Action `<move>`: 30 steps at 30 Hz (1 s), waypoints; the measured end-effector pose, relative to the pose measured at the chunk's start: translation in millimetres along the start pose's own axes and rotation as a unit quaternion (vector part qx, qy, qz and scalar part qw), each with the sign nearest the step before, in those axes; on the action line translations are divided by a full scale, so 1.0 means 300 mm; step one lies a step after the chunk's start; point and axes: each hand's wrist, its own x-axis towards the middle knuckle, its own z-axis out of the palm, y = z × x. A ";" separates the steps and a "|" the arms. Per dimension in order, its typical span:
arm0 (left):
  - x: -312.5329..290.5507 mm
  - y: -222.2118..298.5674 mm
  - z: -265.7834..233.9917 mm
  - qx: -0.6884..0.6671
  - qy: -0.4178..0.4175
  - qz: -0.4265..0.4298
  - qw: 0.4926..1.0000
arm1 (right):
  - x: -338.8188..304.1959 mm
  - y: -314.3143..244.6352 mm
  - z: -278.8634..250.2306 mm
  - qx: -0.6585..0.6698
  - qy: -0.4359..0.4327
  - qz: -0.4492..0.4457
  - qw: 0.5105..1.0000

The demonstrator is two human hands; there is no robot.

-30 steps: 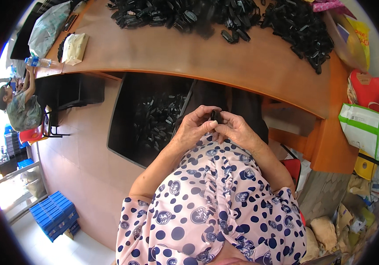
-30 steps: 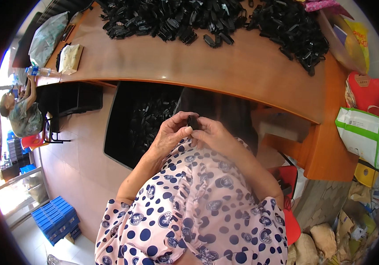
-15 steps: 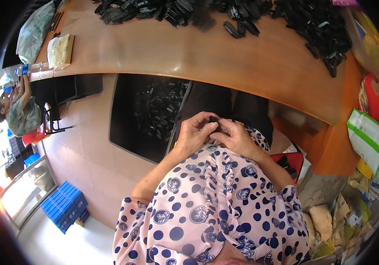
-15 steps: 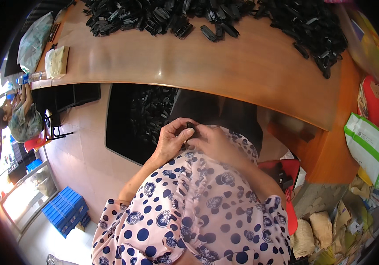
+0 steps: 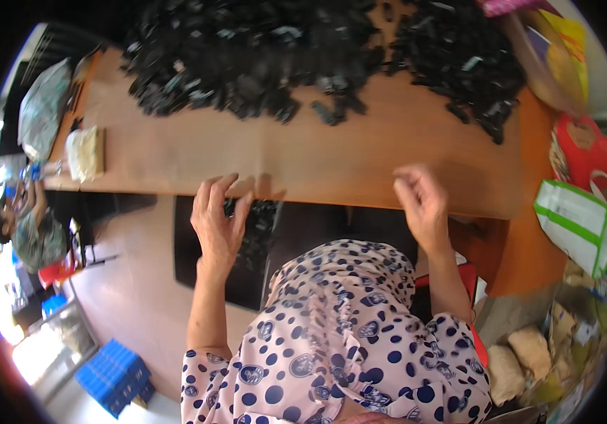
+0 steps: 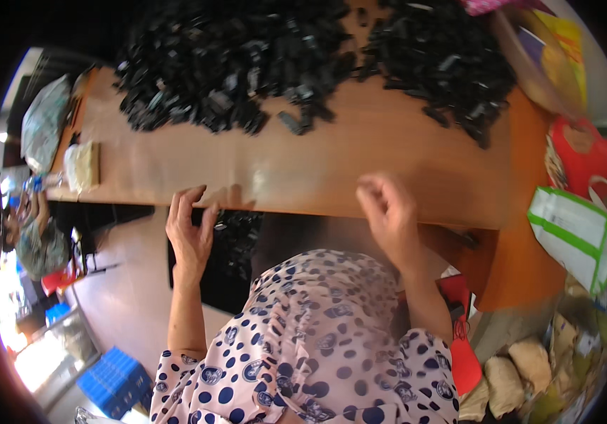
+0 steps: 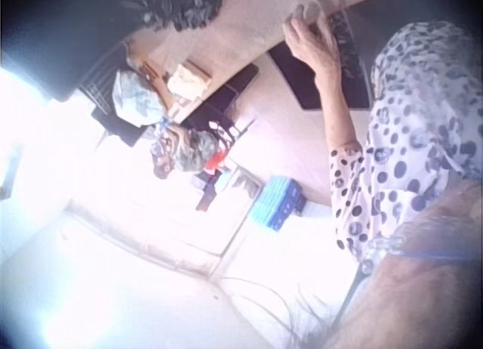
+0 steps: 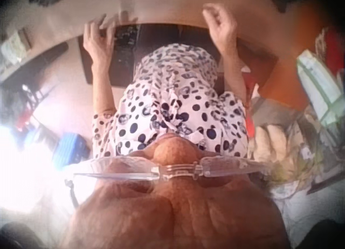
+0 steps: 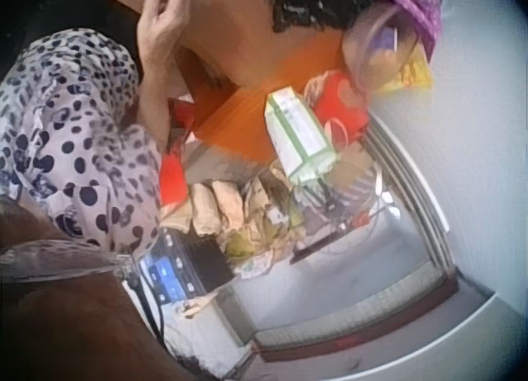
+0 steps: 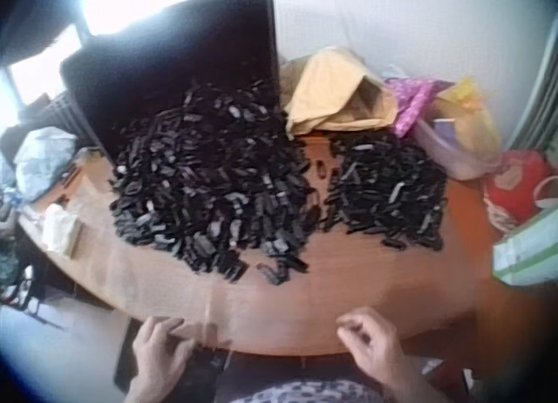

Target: The person assembles plastic components by fitting pieces together by hand and dropping the assembled items into a container below the table.

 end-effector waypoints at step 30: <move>0.028 0.149 0.239 -0.563 -0.148 -0.082 0.809 | 0.071 -0.151 0.066 0.273 -0.181 0.042 0.944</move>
